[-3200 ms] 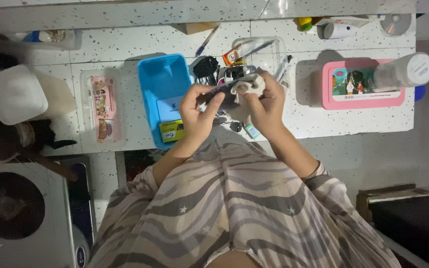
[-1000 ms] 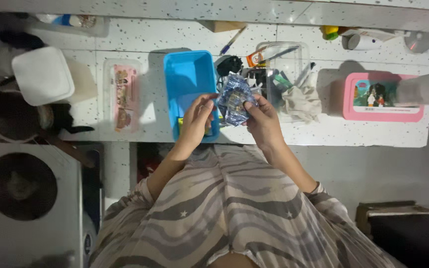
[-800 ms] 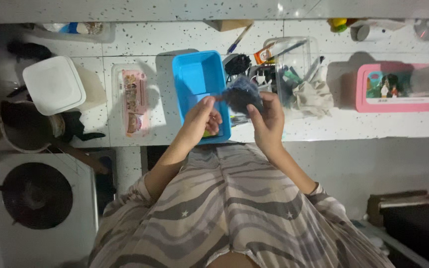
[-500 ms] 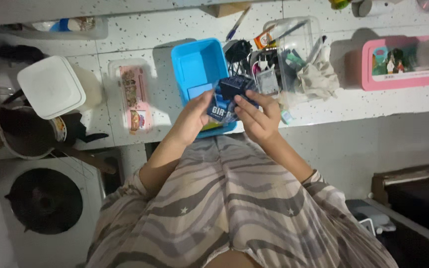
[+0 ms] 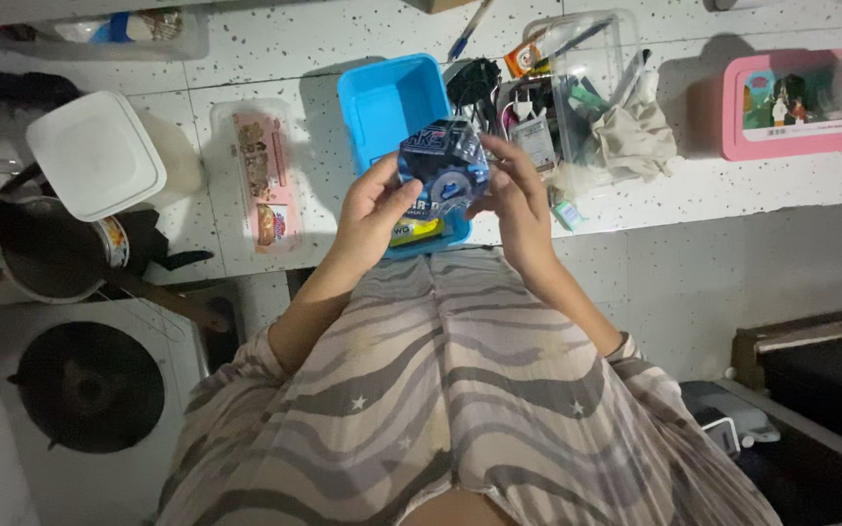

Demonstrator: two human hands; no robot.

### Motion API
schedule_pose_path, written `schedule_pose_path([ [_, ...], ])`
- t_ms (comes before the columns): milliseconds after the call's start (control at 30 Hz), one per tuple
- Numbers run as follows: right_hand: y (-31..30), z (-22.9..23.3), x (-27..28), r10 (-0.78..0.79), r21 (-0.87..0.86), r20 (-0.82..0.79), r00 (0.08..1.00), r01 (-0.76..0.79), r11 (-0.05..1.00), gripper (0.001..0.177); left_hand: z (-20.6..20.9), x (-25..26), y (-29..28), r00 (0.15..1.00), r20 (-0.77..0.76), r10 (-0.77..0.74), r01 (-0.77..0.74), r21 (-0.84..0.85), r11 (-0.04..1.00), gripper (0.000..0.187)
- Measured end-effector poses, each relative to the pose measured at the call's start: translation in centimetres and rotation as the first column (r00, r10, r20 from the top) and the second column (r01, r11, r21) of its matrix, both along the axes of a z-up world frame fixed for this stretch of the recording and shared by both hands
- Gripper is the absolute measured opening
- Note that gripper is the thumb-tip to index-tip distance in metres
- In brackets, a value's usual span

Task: The person wipes several small items with a cloth and places them into a blue plastic container. Items handled include a blue card, a black rectangular object, a yellow packet, a foil-wrapped item, and a white box. The person uses a cloth to wipe each item before placing it in the container.

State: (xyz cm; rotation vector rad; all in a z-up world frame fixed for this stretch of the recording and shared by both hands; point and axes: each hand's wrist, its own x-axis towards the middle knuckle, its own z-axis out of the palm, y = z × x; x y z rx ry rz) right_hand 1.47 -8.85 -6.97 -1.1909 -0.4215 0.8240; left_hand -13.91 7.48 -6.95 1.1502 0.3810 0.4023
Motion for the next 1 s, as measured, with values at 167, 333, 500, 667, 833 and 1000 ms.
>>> schedule_pose_path([
  [167, 0.4, -1.4, 1.0, 0.113, -0.028, 0.033, 0.993, -0.112, 0.993, 0.04, -0.9, 0.0, 0.4, 0.985, -0.166, -0.044, 0.073, 0.174, 0.982, 0.045],
  [333, 1.5, -3.8, 1.7, 0.06, -0.146, 0.028, 0.998, -0.055, 0.988, 0.027, -3.9, -0.8, 2.2, 0.847, -0.463, 0.261, 0.208, 0.741, 0.639, 0.034],
  [500, 1.1, -5.5, 4.1, -0.114, -0.054, -0.231, 0.966, 0.104, 0.993, 0.021, -7.4, -2.3, 3.4, 0.736, -0.453, 0.503, 0.245, 0.871, 0.426, 0.056],
  [667, -0.5, -6.2, 5.3, -0.156, 0.023, -0.351, 0.923, 0.176, 0.984, 0.014, -10.7, -2.1, 3.1, 0.77, -0.491, 0.407, 0.148, 0.758, 0.635, 0.045],
  [833, -0.5, -7.6, 5.0, -0.181, 0.034, -0.361, 0.915, 0.207, 0.978, 0.017, -12.0, -0.6, 3.6, 0.798, -0.452, 0.4, 0.153, 0.793, 0.59, 0.04],
  [1000, -0.1, -8.2, 4.5, -0.19, 0.079, -0.339, 0.921, 0.229, 0.97, 0.02, -9.5, -0.2, 3.5, 0.778, -0.218, 0.589, 0.186, 0.976, 0.115, 0.046],
])
